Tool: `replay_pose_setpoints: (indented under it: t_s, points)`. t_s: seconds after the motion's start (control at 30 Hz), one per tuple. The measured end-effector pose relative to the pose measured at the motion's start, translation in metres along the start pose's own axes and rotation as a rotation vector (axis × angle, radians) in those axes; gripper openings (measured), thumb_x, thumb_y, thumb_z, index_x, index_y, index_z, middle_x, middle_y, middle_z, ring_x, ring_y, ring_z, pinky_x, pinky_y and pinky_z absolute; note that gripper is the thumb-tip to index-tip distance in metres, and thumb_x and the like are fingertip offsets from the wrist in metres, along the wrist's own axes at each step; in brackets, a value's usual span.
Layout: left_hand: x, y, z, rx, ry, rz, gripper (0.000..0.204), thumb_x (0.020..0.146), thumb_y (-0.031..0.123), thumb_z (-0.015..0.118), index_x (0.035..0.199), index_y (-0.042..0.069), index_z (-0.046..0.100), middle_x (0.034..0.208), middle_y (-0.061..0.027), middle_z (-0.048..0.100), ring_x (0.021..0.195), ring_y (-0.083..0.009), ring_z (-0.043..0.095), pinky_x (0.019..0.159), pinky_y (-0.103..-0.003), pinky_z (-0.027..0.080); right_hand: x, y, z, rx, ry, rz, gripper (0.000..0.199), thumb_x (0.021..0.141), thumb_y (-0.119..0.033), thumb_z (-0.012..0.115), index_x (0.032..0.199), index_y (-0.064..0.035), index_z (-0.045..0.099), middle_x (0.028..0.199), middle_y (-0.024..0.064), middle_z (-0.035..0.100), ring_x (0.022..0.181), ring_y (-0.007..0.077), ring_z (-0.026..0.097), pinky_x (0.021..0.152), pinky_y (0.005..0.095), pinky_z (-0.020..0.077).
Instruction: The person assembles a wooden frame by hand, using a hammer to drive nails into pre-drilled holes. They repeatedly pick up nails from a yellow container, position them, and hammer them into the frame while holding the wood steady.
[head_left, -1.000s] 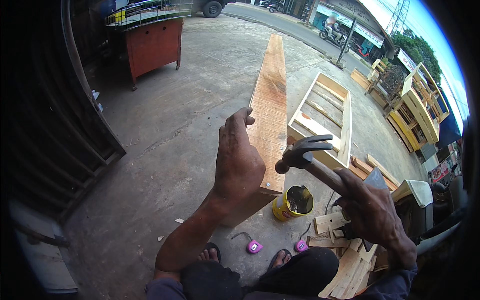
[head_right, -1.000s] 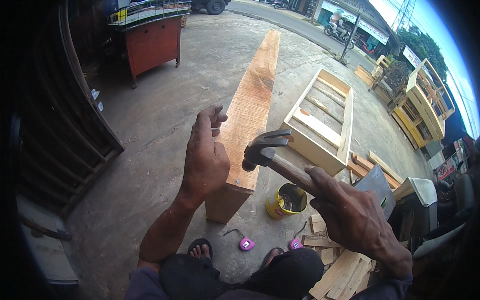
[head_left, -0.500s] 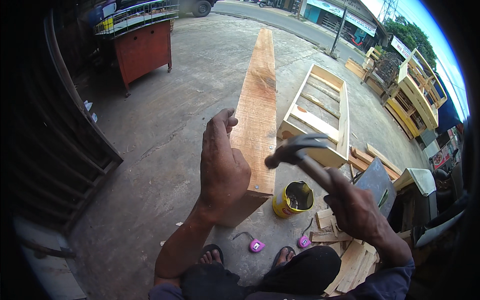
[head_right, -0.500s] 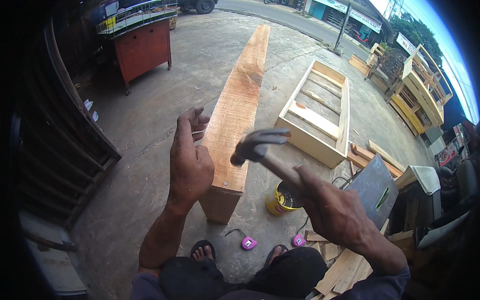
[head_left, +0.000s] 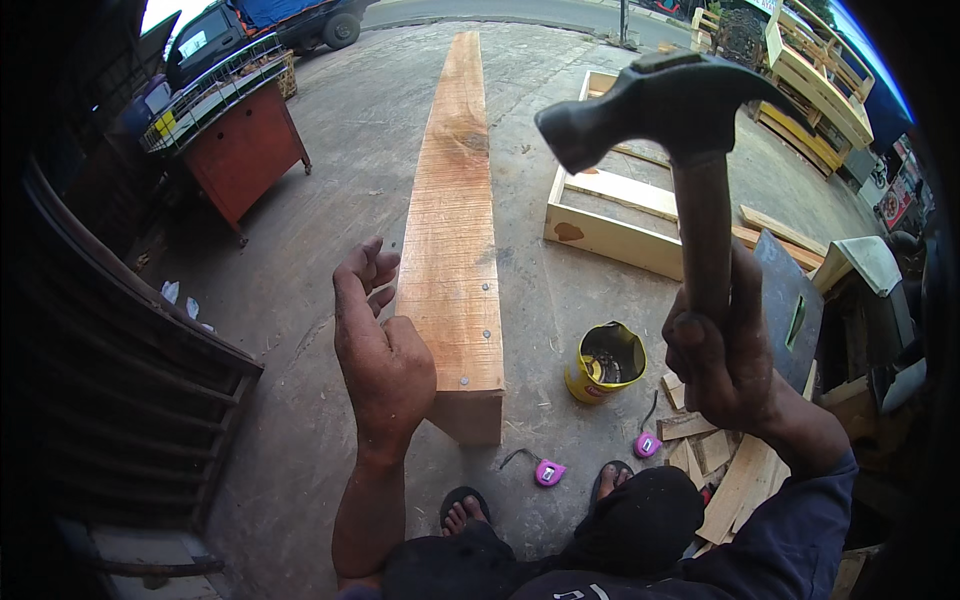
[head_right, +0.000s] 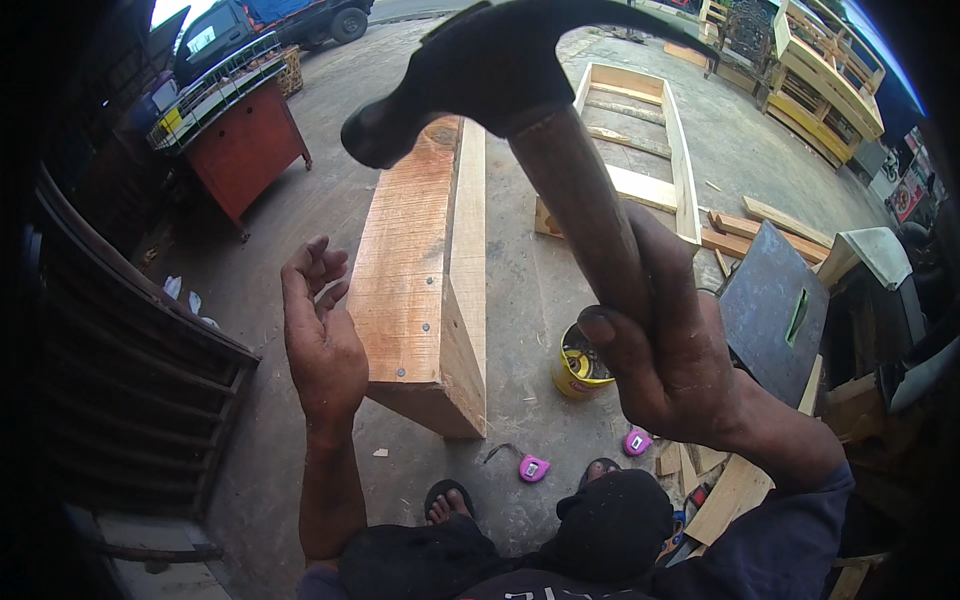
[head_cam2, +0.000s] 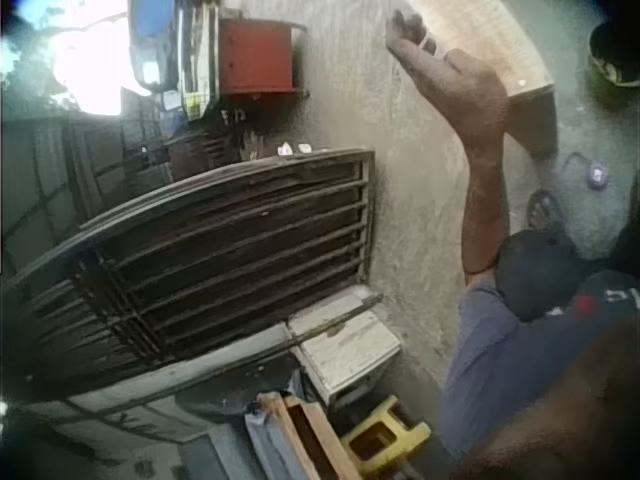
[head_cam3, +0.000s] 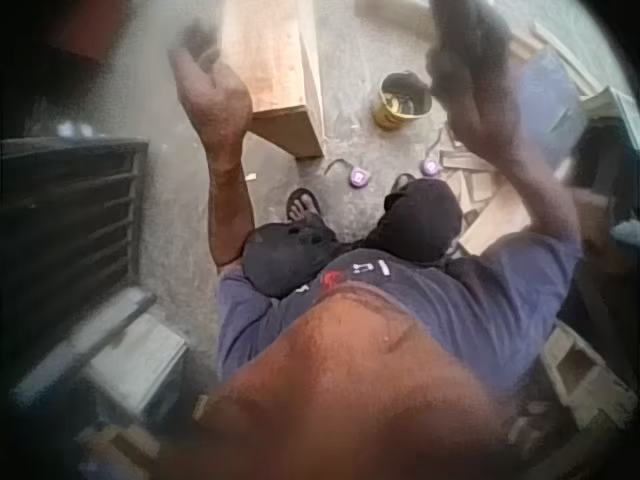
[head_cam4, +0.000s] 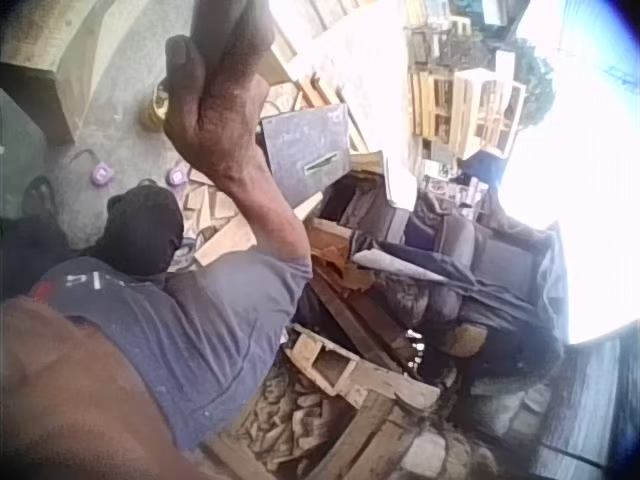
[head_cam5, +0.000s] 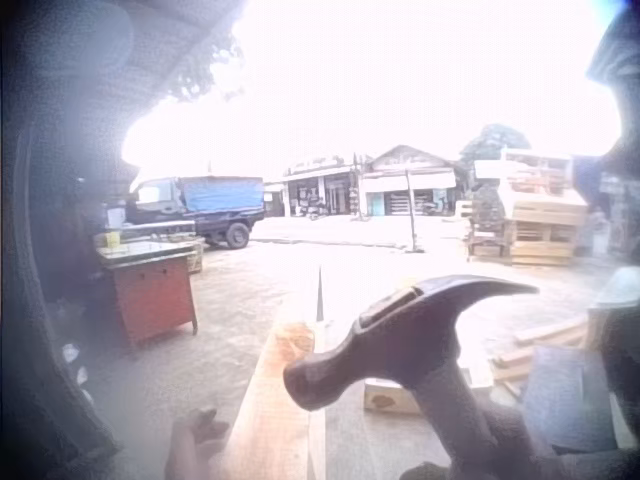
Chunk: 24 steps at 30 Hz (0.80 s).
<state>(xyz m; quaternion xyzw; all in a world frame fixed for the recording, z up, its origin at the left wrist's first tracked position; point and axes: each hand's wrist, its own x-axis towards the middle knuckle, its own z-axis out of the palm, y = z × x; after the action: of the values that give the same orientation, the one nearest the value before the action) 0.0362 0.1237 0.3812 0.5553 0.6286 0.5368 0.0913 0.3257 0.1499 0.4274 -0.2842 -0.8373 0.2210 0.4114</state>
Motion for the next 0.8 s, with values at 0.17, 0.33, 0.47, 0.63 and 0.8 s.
replay_pose_setpoints:
  t_s: [0.17,0.33,0.47,0.63,0.8]
  points:
    - [0.000,0.003,0.001,-0.088,-0.004,-0.034,0.052,0.090,-0.005,0.044,0.142,-0.005,0.044,0.133,-0.0226,0.057,0.131,-0.0313,0.055,0.111,-0.046,0.044,-0.034,0.034,0.010,-0.212,-0.527,0.322,0.053,0.103,-0.030,0.060,0.148,-0.0134,0.039,0.077,0.0196,0.066,0.067,0.0435,0.066,0.063,0.0526,0.0516]
    - [-0.021,-0.023,-0.009,-0.269,0.152,0.087,0.046,0.107,0.024,0.048,0.143,-0.003,0.042,0.133,-0.0174,0.055,0.128,-0.0258,0.053,0.109,-0.044,0.043,-0.156,0.106,0.067,0.045,-0.411,0.729,0.051,0.103,-0.043,0.059,0.142,-0.0112,0.053,0.082,0.0251,0.068,0.081,0.0421,0.071,0.076,0.0504,0.0526]
    - [-0.063,-0.073,-0.005,-0.356,0.079,0.164,0.076,0.104,0.056,0.052,0.150,0.000,0.032,0.141,-0.0160,0.049,0.133,-0.0255,0.050,0.110,-0.045,0.041,-0.274,0.161,0.118,-0.124,-0.560,1.075,0.048,0.105,-0.045,0.051,0.139,-0.0108,0.058,0.090,0.0285,0.071,0.092,0.0481,0.070,0.084,0.0556,0.0537]
    - [-0.119,-0.130,0.009,-0.620,-0.093,-0.113,0.074,0.099,0.053,0.063,0.149,0.003,0.040,0.141,-0.0121,0.054,0.131,-0.0247,0.054,0.111,-0.042,0.044,-0.325,0.169,0.136,-0.332,-0.487,1.071,0.037,0.100,-0.033,0.060,0.125,-0.0067,0.067,0.096,0.0245,0.068,0.095,0.0456,0.068,0.085,0.0545,0.0537]
    - [-0.114,-0.155,0.024,-0.856,-0.050,-0.259,0.042,0.105,0.031,0.061,0.134,0.001,0.056,0.120,-0.0051,0.066,0.113,-0.0146,0.064,0.099,-0.029,0.052,-0.245,0.216,0.137,-0.295,0.015,0.639,0.023,0.094,-0.018,0.066,0.109,-0.0002,0.071,0.099,0.0203,0.065,0.099,0.0402,0.064,0.085,0.0481,0.0534]
